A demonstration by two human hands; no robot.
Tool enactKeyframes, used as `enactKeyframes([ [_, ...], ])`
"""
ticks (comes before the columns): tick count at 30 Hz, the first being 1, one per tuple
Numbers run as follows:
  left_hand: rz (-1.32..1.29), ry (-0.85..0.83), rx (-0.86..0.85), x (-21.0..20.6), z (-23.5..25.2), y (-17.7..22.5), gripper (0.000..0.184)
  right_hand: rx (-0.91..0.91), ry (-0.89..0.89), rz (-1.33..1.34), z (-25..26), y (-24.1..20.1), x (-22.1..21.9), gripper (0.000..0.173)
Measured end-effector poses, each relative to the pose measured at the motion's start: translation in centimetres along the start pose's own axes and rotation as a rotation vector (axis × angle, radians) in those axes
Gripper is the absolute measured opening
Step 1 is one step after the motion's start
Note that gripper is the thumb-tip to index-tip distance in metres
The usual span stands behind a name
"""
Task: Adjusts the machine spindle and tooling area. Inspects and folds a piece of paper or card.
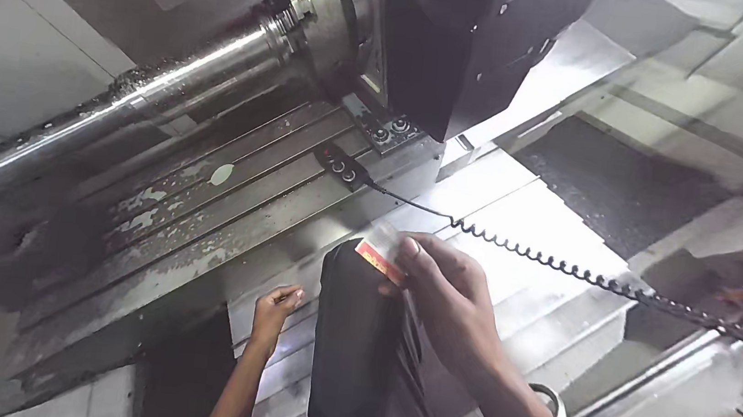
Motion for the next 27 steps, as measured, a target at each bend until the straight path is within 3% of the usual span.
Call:
enactKeyframes([
  [10, 0.203, 0.171, 0.133, 11.7, -1.4, -8.0, 0.019, -0.007, -0.036, 0.072, -1.1, -1.4, -1.0, 0.033],
  [18, 0.375, 0.272, 0.212, 21.2, -5.5, -14.4, 0.022, -0.021, -0.056, 0.125, -1.5, -1.5, -1.0, 0.035],
  [22, 0.492, 0.322, 0.286, 24.0, -6.5, -16.5, 0.022, -0.032, -0.067, 0.157, -1.6, -1.3, -1.0, 0.038],
  [27, 0.408, 0.310, 0.336, 24.5, -6.3, -16.6, 0.026, -0.059, -0.067, 0.200, -1.7, -1.0, -0.9, 0.038],
])
Point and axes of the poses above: each hand's wrist, its own z-axis towards the middle knuckle, its own x-axis out of the back of the hand, y = z × x, the point moved 9 cm from there along z, towards the middle knuckle
